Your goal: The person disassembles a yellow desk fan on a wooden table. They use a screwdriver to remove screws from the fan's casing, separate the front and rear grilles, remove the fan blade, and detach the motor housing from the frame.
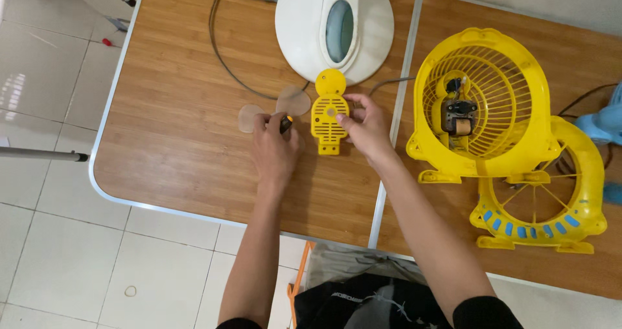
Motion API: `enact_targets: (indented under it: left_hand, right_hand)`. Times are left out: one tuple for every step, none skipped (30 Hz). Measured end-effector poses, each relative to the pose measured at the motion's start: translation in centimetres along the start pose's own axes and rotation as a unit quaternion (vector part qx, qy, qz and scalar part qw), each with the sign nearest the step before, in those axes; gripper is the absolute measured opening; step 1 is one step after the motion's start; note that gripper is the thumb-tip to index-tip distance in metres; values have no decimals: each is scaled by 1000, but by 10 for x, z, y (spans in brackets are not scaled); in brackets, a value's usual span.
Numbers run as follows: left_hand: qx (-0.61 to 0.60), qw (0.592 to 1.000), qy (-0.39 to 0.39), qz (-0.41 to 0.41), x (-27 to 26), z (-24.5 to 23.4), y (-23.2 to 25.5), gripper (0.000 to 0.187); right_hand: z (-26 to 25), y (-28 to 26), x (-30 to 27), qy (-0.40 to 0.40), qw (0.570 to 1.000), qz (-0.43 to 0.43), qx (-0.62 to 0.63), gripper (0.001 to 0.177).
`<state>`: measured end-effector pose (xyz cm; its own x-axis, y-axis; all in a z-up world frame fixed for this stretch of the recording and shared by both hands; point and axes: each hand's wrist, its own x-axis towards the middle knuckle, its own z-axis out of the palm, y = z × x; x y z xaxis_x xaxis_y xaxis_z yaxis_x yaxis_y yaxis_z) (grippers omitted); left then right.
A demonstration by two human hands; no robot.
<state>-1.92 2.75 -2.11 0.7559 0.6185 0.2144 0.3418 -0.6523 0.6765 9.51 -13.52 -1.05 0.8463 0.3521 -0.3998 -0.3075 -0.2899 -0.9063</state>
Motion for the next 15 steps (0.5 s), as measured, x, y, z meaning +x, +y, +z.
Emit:
enact_targets:
  left_hand:
    - [6, 1000, 4, 1, 3, -1, -4, 32]
    - [11, 1000, 8, 3, 6, -3, -8, 31]
    - [16, 1000, 11, 5, 10, -6, -13, 31]
    - [25, 1000, 15, -3, 15, -8, -17, 31]
    - [34, 999, 18, -11, 20, -11, -22, 31]
    - [44, 999, 22, -19, 24, -14, -26, 31]
    - [46, 998, 27, -14, 28, -18, -30, 32]
    - [48, 998, 34, -10, 31, -22, -34, 33]
    - [50, 998, 40, -5, 33, -24, -36, 34]
    - [57, 997, 43, -17, 36, -26, -37, 33]
    - [64, 997, 46, -28, 38, -27, -38, 32]
    - [71, 995, 48, -40, 40, -28, -38, 32]
    - [79, 995, 51, -42, 41, -29, -37, 31]
    - [87, 994, 53, -43, 41, -30, -36, 31]
    - [95, 993, 56, -45, 42, -32, -35, 31]
  right_hand:
    - [2, 1, 1, 1, 1000, 6, -3, 44]
    - [5, 2, 2, -1, 1000, 9, -3, 44]
    - [8, 2, 3, -4, 1000, 13, -4, 43]
    - [10, 2, 4, -6, 1000, 17, -3, 43]
    - [13, 0, 4, -8, 1000, 20, -1, 44]
    - [16, -1, 5, -10, 1000, 23, 1, 44]
    - [19, -3, 5, -12, 1000, 27, 3, 44]
    - [22, -5, 5, -10, 999, 38, -8, 45]
    - [24, -7, 5, -9, 999, 50, -19, 45]
    - [26, -8, 5, -7, 998, 62, -30, 46]
    - [28, -9, 4, -6, 998, 55, -31, 46]
    - [31, -9, 3, -7, 998, 48, -31, 46]
    - [34, -8, 3, -7, 999, 42, -32, 46]
    - [37, -8, 3, -8, 998, 42, -42, 46]
    - [40, -8, 4, -8, 998, 42, -53, 46]
